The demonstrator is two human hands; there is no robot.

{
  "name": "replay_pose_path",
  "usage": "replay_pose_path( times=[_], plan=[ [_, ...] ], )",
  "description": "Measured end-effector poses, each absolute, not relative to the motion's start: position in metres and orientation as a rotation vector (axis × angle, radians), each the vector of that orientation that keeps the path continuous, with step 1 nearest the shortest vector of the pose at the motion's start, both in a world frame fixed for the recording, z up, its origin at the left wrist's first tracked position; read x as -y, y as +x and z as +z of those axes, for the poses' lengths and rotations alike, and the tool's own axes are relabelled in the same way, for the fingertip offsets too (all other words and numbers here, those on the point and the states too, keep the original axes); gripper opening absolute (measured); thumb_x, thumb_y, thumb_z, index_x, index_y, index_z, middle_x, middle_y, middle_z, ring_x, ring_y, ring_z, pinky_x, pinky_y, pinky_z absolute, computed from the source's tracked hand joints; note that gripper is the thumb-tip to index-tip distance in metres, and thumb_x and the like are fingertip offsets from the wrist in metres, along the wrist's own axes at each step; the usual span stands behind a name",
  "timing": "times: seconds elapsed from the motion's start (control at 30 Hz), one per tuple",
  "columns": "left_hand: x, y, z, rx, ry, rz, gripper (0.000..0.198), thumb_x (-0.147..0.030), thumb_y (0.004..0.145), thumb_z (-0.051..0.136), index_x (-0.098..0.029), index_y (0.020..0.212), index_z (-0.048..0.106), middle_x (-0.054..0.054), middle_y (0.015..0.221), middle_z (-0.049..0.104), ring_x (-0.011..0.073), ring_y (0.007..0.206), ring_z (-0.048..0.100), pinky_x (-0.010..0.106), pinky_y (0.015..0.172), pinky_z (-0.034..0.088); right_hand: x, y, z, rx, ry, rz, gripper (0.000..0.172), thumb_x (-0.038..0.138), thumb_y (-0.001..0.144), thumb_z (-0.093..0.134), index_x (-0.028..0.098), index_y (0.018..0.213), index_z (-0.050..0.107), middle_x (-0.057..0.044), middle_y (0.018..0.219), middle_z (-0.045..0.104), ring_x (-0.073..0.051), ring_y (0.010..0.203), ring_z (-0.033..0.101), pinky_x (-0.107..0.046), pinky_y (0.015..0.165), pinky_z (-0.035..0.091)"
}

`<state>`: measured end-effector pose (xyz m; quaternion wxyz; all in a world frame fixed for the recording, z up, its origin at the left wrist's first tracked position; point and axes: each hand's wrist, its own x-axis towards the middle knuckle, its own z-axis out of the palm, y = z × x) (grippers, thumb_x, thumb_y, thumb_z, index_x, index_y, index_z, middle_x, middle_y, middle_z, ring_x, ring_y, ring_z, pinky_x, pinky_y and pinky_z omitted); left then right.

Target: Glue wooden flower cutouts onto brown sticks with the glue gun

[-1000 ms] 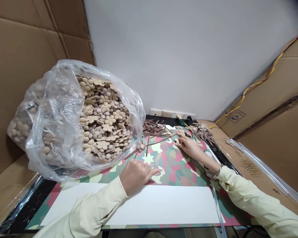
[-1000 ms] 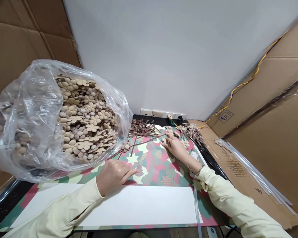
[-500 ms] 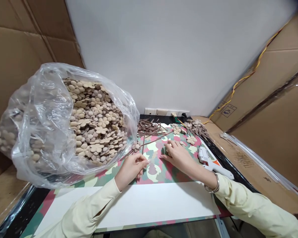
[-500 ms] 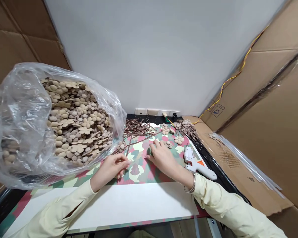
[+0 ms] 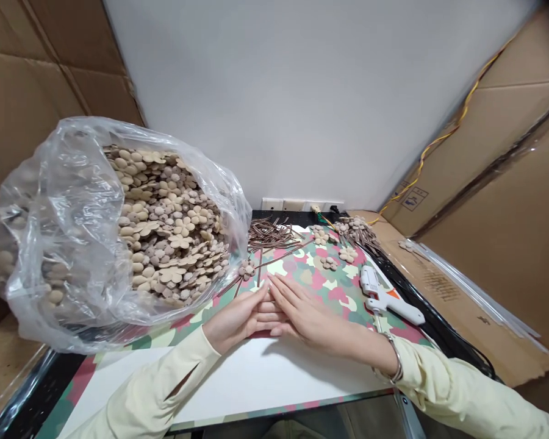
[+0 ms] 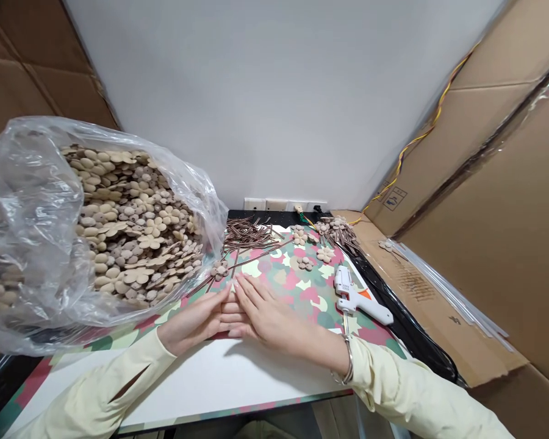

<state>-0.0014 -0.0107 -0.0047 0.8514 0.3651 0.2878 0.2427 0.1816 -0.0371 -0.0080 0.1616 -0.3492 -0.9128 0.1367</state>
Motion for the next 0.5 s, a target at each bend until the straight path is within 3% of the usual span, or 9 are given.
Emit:
replay_pose_path(
  times=[0.13,0.17,0.23,0.3,0.33,0.4,0.5],
  plan=[
    [0.011,-0.003,-0.009,-0.594,0.82,0.521,0.026,-0.033,0.08,0.061,-0.01,0.094,0.06,0.012,0.091,0.067,0.0181,0.084,0.065,0.031,0.082,0.049,0.049,0.182,0.016,2.514,-1.057,0.779,0.072,0.038,0.091,0.039,0.017,0.144,-0.005,-0.011,0.15,0.006,-0.02,0.137,0.013,-0.037,0.109,0.026],
    [0.011,-0.003,-0.01,-0.614,0.824,0.535,0.024,-0.03,0.079,0.063,-0.011,0.093,0.06,0.01,0.089,0.067,0.0168,0.08,0.065,0.029,0.079,0.05,0.051,0.183,0.024,2.453,-1.066,0.818,0.067,0.036,0.092,0.039,0.019,0.145,0.001,-0.009,0.15,0.009,-0.019,0.136,0.017,-0.036,0.108,0.029],
    [0.01,-0.004,-0.011,-0.675,0.836,0.568,0.021,-0.027,0.076,0.065,-0.011,0.09,0.06,0.007,0.083,0.067,0.0144,0.075,0.065,0.025,0.073,0.051,0.053,0.192,0.037,2.301,-1.11,0.775,0.051,0.034,0.09,0.044,0.022,0.138,0.032,-0.008,0.147,0.026,-0.021,0.132,0.03,-0.037,0.105,0.034],
    [0.008,-0.005,-0.01,-0.727,0.863,0.588,0.019,-0.026,0.076,0.066,-0.011,0.087,0.06,0.007,0.08,0.067,0.0136,0.075,0.066,0.022,0.07,0.051,0.054,0.213,0.045,2.086,-1.232,0.593,0.027,0.031,0.088,0.048,0.022,0.11,0.061,-0.008,0.13,0.052,-0.023,0.118,0.049,-0.036,0.098,0.041],
    [0.008,-0.006,-0.01,-0.742,0.875,0.591,0.019,-0.026,0.076,0.066,-0.011,0.086,0.06,0.008,0.081,0.068,0.0138,0.077,0.066,0.021,0.07,0.051,0.055,0.228,0.047,1.967,-1.318,0.46,0.021,0.03,0.087,0.049,0.021,0.095,0.066,-0.008,0.116,0.062,-0.023,0.108,0.057,-0.036,0.093,0.045],
    [0.007,-0.007,-0.009,-0.761,0.884,0.59,0.018,-0.025,0.076,0.065,-0.011,0.085,0.059,0.01,0.087,0.069,0.0154,0.081,0.066,0.021,0.071,0.051,0.06,0.266,0.044,1.746,-1.506,0.124,0.018,0.031,0.084,0.052,0.021,0.082,0.067,-0.007,0.093,0.069,-0.024,0.092,0.063,-0.035,0.082,0.048],
    [0.007,-0.008,-0.007,-0.788,0.874,0.589,0.019,-0.023,0.075,0.066,-0.012,0.085,0.055,0.012,0.092,0.069,0.019,0.088,0.066,0.021,0.071,0.052,0.072,0.324,0.033,1.649,-1.763,-0.269,0.022,0.037,0.083,0.051,0.021,0.077,0.066,-0.009,0.084,0.07,-0.028,0.077,0.065,-0.037,0.064,0.048]
  ],
)
